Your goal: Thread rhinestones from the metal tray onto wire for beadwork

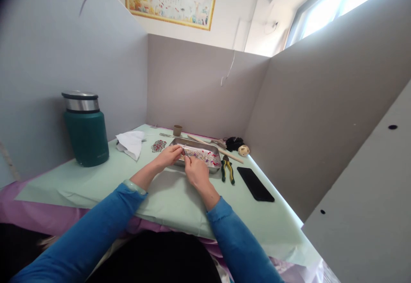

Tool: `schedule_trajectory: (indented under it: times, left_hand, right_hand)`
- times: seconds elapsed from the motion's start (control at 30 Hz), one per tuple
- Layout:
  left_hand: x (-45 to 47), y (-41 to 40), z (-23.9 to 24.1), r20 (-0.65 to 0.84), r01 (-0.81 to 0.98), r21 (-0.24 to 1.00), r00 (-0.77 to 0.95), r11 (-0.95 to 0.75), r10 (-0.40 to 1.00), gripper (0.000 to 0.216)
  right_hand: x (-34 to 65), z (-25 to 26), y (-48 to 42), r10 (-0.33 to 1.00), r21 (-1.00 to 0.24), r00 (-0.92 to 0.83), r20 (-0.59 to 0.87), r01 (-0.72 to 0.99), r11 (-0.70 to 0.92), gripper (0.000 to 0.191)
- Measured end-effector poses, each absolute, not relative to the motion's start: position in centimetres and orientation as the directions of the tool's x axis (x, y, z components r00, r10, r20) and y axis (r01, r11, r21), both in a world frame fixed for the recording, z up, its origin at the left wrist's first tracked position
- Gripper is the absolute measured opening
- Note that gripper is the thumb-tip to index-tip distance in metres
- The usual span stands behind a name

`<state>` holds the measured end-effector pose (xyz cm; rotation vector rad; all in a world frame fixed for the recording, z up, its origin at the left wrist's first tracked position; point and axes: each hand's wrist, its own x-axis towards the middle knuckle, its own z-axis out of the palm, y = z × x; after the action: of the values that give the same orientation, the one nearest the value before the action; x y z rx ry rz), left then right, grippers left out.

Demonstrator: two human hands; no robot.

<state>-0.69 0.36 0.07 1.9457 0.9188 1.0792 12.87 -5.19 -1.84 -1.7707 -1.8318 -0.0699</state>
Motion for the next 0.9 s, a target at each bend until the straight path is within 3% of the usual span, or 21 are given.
schedule_trajectory:
  times: [0.23, 0.47, 0.67, 0.77, 0.9]
  left_hand:
    - [-0.8, 0.3, 0.0, 0.372, 0.254, 0.824, 0.431, -0.506, 0.822, 0.025]
    - [-0.7, 0.4, 0.2, 0.481, 0.478, 0.615, 0.402, -0.627, 0.779, 0.025]
    - [-1.2, 1.6, 0.0, 0.428, 0.522, 0.759, 0.052, -0.390, 0.902, 0.026]
    - [-1.3, 1.7, -0.2, 0.446, 0.502, 0.760, 0.057, -0.411, 0.893, 0.027]
    - [-0.9, 1.3, -0.1, 0.469, 0.521, 0.710, 0.153, -0.474, 0.870, 0.029]
  right_hand:
    - [12.8, -1.8, -5.2, 0.897, -0.368, 0.023, 0.442, 0.916, 0.158, 0.049]
    - [12.9, -1.8, -5.2, 0.916, -0.297, 0.042, 0.398, 0.951, 0.086, 0.049]
    - [12.6, -2.2, -5.8, 0.941, -0.154, -0.059, 0.333, 0.981, 0.116, 0.043]
    - [12.3, -2.4, -6.4, 0.942, -0.067, -0.143, 0.303, 0.983, 0.171, 0.033]
    - [12.3, -2.5, -7.0, 0.926, -0.035, -0.218, 0.308, 0.970, 0.240, 0.037]
